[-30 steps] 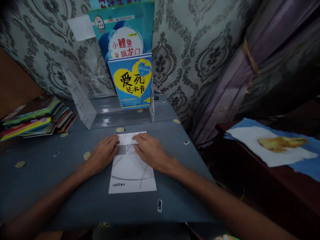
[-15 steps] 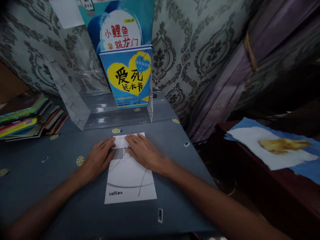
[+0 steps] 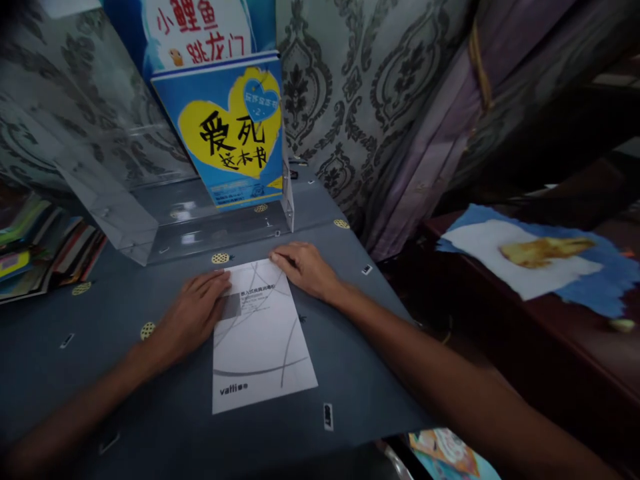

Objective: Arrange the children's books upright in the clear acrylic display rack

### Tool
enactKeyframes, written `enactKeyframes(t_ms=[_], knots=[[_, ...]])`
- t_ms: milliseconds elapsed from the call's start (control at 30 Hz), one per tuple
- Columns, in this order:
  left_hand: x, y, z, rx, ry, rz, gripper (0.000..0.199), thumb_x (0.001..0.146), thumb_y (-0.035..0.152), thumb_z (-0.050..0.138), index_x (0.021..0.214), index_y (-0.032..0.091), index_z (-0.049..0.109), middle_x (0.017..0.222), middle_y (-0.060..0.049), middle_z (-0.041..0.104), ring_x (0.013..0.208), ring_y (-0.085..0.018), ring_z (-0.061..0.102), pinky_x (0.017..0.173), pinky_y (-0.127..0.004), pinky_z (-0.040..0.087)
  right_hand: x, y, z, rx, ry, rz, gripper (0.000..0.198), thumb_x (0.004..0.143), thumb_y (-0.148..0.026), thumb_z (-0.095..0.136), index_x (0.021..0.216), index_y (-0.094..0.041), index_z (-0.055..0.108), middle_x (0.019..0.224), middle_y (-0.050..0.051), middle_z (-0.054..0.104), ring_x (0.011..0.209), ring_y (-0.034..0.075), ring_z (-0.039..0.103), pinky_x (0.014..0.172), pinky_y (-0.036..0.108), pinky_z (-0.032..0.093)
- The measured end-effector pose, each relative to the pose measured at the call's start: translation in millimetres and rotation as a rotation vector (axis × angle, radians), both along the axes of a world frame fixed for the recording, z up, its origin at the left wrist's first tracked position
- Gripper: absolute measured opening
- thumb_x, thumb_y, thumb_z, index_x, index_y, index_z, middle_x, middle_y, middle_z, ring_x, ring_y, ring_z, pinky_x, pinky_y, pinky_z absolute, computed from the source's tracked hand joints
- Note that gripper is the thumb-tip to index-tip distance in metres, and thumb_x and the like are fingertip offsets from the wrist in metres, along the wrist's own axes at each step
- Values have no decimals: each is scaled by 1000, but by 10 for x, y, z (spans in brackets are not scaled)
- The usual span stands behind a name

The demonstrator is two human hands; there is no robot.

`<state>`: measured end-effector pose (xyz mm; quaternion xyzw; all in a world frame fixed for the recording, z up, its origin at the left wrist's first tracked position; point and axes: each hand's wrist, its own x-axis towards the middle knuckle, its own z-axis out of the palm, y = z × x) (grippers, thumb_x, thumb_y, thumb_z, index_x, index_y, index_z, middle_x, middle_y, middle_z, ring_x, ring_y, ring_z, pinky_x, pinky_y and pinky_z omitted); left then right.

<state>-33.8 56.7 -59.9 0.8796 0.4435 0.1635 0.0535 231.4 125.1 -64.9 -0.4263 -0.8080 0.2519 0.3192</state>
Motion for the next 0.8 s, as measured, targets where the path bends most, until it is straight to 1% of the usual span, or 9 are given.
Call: enactKeyframes(t_ms=[67,133,233,333,433,600,733,800], knots=[[67,96,-16,-8,-38,-84,31,97,14,38,121,16,57,131,-16,65,132,-29,53,110,-53,43,11,11,4,-42,26,-12,33,98,-42,50,83,-22,71,74,3,68,76,21,62,73,31,44],[184,191,-18,-33,-59,-159,35,96,12,37,125,16,55,132,-16,65,133,-28,53,110,-52,43,20,15,6,-51,29,-10,36,99,-44,47,81,-21,70,73,2,67,73,20,60,70,30,42],[404,285,12,-110,-52,-252,37,94,10,37,126,19,55,136,-13,63,133,-26,53,112,-52,41,26,16,-1,-26,17,13,39,100,-43,42,79,-20,66,72,2,66,68,17,56,66,29,39],[583,268,56,-170,-65,-344,38,94,7,37,124,19,57,136,-11,63,134,-25,52,113,-53,39,26,23,-19,17,7,44,38,100,-39,41,76,-19,63,71,2,65,66,15,52,64,28,36],[666,124,111,-240,-79,-414,40,93,5,36,122,19,59,138,-10,62,134,-25,52,115,-55,36,27,38,-38,48,7,59,36,100,-35,42,75,-18,61,69,0,61,64,14,48,63,27,33],[695,-283,235,-473,-92,-535,45,89,3,38,122,22,61,142,-9,61,137,-24,51,120,-55,30,25,32,-37,50,19,52,36,100,-34,43,72,-18,59,63,-3,50,61,13,43,63,28,30],[713,-596,293,-657,-181,-565,40,90,5,44,114,28,66,138,-5,64,137,-24,52,122,-53,28,17,14,-39,52,16,41,33,99,-32,45,75,-18,61,63,-3,50,62,13,43,63,28,31],[718,-694,306,-700,-183,-563,39,90,6,46,111,30,67,140,-3,63,138,-23,50,123,-51,27,14,13,-47,62,11,42,32,99,-32,45,76,-18,62,64,-3,53,62,13,44,64,28,32]])
